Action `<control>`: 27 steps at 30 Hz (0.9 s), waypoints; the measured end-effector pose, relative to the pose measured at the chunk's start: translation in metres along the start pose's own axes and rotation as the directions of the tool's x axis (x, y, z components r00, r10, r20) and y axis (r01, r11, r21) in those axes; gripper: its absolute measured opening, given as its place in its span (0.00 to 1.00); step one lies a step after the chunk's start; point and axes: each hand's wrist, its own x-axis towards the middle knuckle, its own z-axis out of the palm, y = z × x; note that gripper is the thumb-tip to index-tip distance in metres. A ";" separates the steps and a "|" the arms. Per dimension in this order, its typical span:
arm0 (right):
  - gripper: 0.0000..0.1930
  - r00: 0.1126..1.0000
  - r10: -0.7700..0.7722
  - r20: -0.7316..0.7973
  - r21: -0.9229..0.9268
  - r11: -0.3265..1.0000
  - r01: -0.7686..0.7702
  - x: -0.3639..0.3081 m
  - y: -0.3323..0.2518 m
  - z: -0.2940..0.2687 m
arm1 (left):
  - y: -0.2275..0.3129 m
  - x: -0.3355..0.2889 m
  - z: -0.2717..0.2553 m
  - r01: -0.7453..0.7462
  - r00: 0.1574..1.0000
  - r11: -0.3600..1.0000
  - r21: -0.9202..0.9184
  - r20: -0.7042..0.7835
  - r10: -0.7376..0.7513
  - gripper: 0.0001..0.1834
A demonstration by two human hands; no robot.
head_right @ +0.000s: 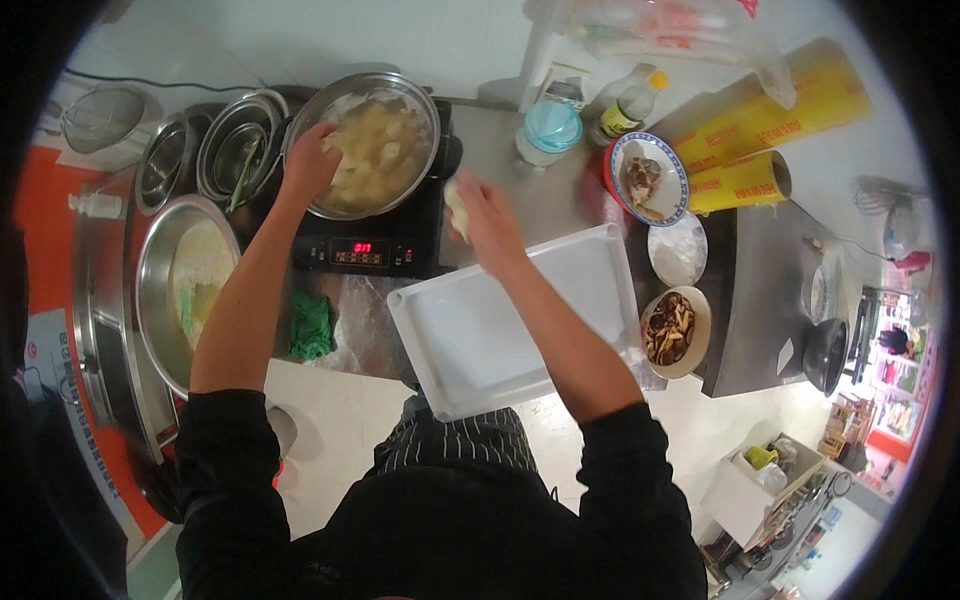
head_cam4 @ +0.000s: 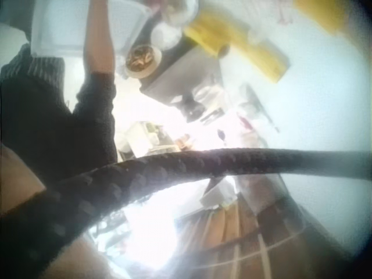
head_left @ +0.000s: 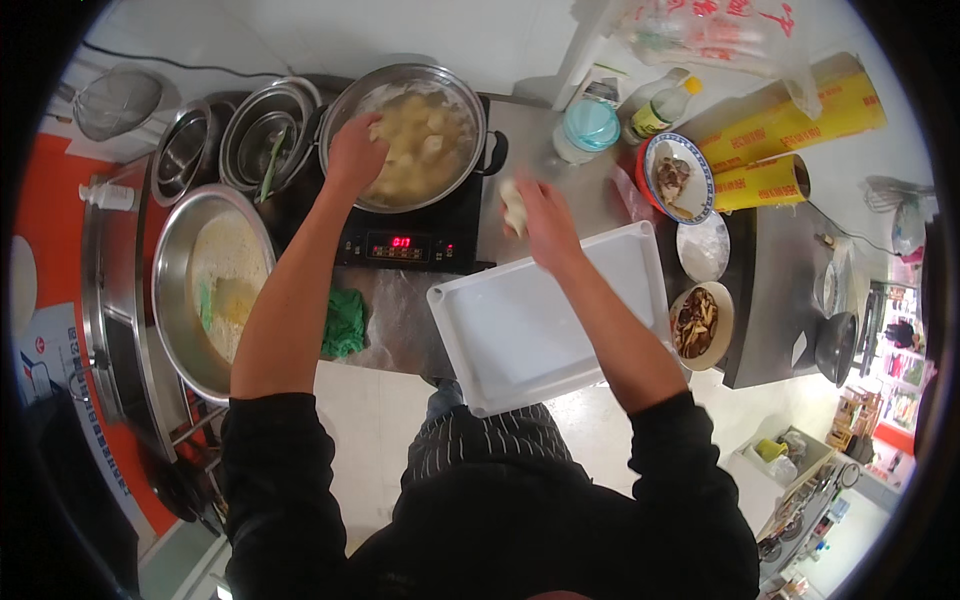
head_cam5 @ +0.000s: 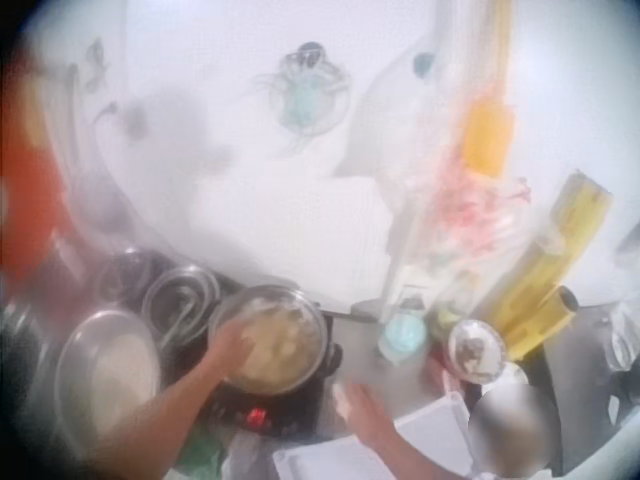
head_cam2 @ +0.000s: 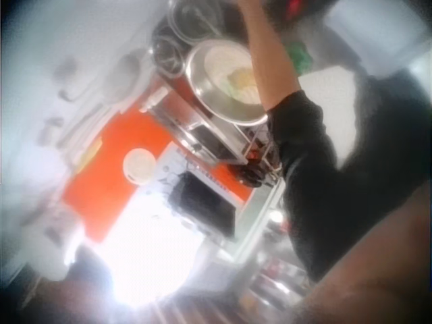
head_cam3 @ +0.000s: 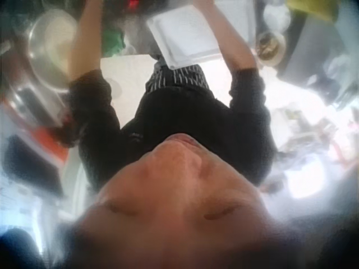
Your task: The person places dumplings from a tray into a pot of boiling water and stirs them with a spatula. They then walk to a prep area, add chopped green onions and cooked meat to a bowl, and return to the stove to continue stirring the dumplings.
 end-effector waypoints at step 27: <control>0.19 0.851 -0.117 -0.512 -0.742 0.559 -0.370 -0.244 0.162 -0.140 | 0.009 -0.345 0.144 0.629 0.757 0.692 -0.354 0.481 -0.442 0.17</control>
